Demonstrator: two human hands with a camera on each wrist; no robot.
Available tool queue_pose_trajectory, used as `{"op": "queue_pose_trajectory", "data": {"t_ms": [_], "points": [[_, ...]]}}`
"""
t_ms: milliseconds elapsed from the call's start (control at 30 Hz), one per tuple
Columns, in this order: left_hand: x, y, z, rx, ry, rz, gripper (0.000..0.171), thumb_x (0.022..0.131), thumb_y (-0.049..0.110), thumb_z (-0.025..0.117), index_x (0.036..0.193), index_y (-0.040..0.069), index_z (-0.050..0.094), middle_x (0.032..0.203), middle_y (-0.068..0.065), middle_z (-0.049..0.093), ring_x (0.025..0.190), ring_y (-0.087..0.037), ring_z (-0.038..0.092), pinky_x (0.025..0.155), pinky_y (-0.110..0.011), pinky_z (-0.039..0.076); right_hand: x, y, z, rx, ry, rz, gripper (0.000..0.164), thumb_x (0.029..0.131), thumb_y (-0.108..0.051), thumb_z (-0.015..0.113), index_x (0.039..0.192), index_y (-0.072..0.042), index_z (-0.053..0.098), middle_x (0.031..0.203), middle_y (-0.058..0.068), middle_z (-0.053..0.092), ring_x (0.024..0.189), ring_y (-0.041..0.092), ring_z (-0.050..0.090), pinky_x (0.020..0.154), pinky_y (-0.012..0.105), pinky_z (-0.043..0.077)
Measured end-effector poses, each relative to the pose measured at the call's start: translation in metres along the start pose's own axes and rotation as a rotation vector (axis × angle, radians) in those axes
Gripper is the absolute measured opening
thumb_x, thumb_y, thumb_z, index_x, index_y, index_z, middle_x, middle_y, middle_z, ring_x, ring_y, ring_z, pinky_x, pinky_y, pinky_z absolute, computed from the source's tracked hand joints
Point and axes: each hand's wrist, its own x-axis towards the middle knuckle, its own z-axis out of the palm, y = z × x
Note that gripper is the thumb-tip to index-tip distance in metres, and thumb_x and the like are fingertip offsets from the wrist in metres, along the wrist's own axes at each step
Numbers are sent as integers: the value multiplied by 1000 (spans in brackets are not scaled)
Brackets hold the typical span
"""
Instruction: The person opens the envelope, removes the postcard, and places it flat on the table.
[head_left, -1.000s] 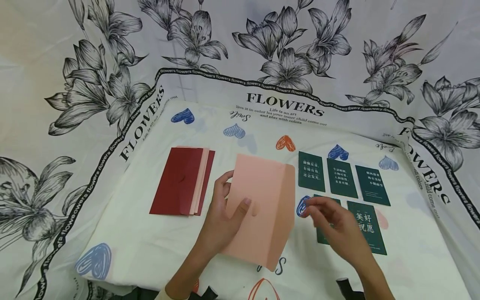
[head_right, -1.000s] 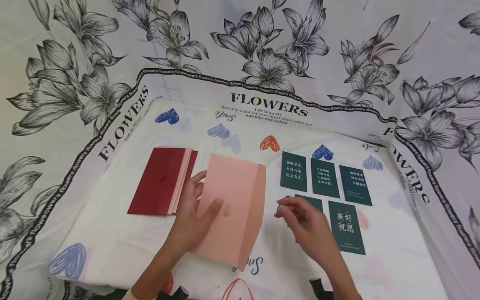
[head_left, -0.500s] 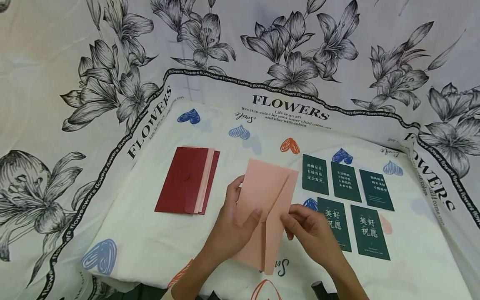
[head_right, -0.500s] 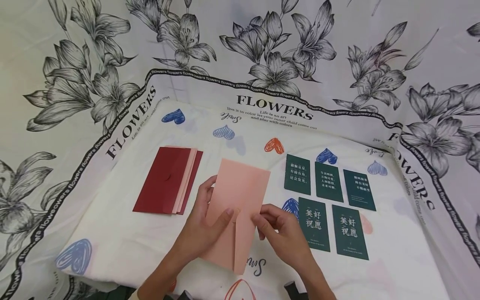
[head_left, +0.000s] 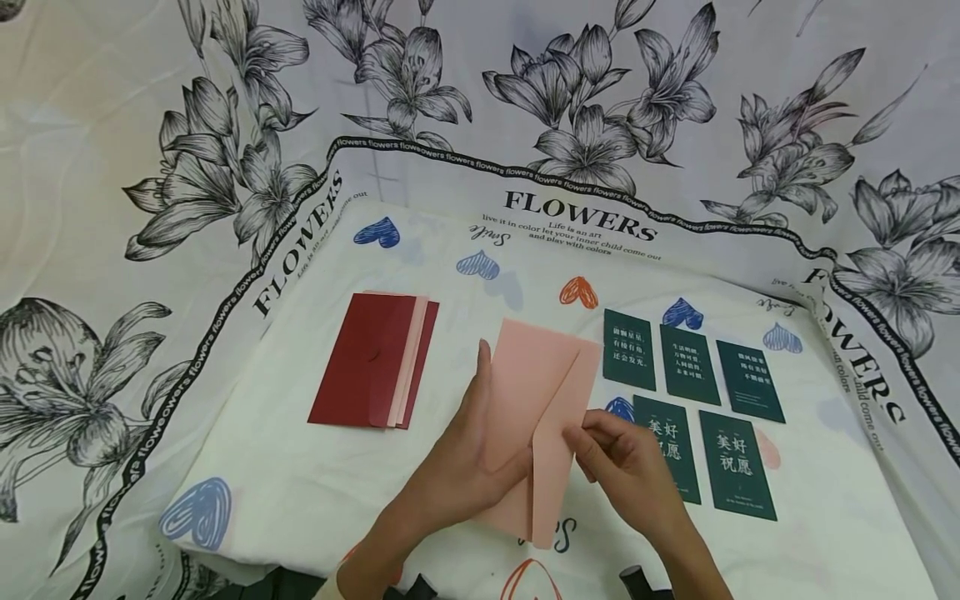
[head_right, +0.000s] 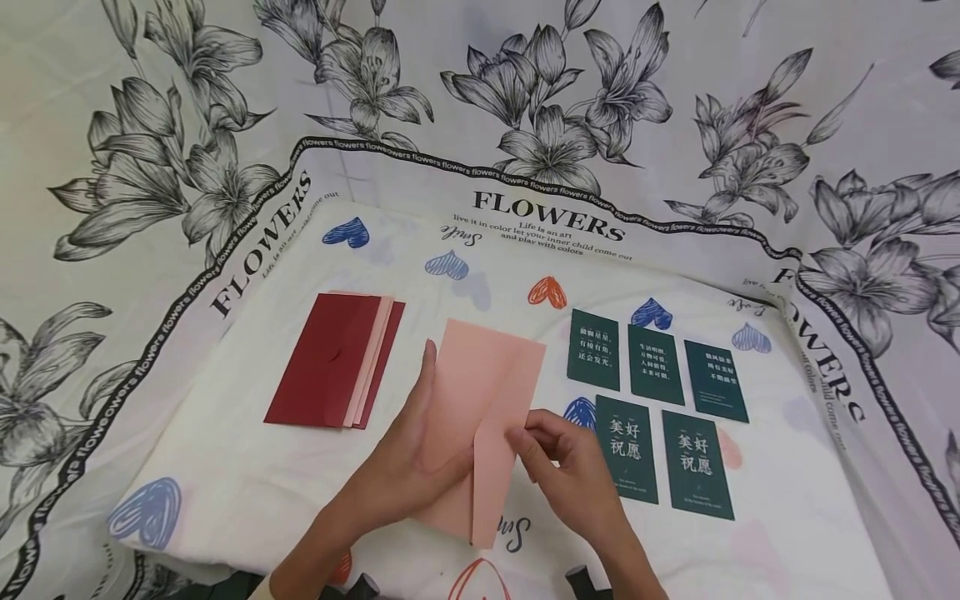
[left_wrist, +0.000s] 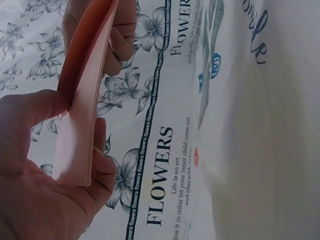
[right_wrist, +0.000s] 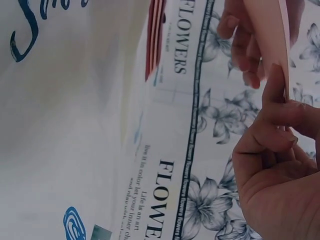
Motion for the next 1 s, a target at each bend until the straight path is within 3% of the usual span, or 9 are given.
{"op": "queue_pose_trajectory", "data": {"t_ms": [233,433,567,700,767,900,1000], "points": [[0,0,-4,57,-44,48,119,96,28,74,165,29,-22,177,10,-2,162,-13,11,126,-52,24,-1,0,2,4,7,-23,14,109,-5,58,114,-5,71,68,2,63,55,17,52,46,32,44],[-2,0,-6,51,-72,41,112,100,32,69,166,30,-21,177,9,-7,163,-13,3,128,-47,20,0,1,2,29,-6,-46,15,109,-2,54,116,-4,68,68,3,63,55,17,52,46,32,44],[-2,1,-5,43,-71,36,111,100,35,69,166,31,-20,177,11,-6,163,-12,4,128,-48,20,-1,2,3,54,-4,-49,14,109,-1,54,115,-1,67,70,5,65,55,17,53,46,32,44],[-2,1,0,33,-24,42,113,97,36,74,167,32,-15,177,12,1,161,-12,13,127,-51,25,-3,1,7,16,31,-68,12,108,-1,57,114,-6,67,70,2,66,58,17,53,48,32,46],[-2,1,3,8,24,45,114,95,33,77,169,31,-9,175,10,13,156,-13,27,122,-51,34,-4,0,11,-39,63,-70,11,108,-5,60,112,-13,66,70,-2,67,59,16,55,51,32,48],[-3,0,9,-102,107,11,105,91,27,83,167,36,11,155,8,46,130,-14,56,104,-44,51,-5,-3,19,-119,123,-75,10,108,-10,63,111,-18,67,75,-6,71,58,15,58,55,31,52],[-5,0,10,-181,126,-12,97,90,23,84,161,40,20,140,8,57,115,-16,64,94,-40,56,-6,-5,22,-131,144,-78,10,107,-11,63,113,-17,68,78,-6,71,57,15,60,54,31,52]]}}
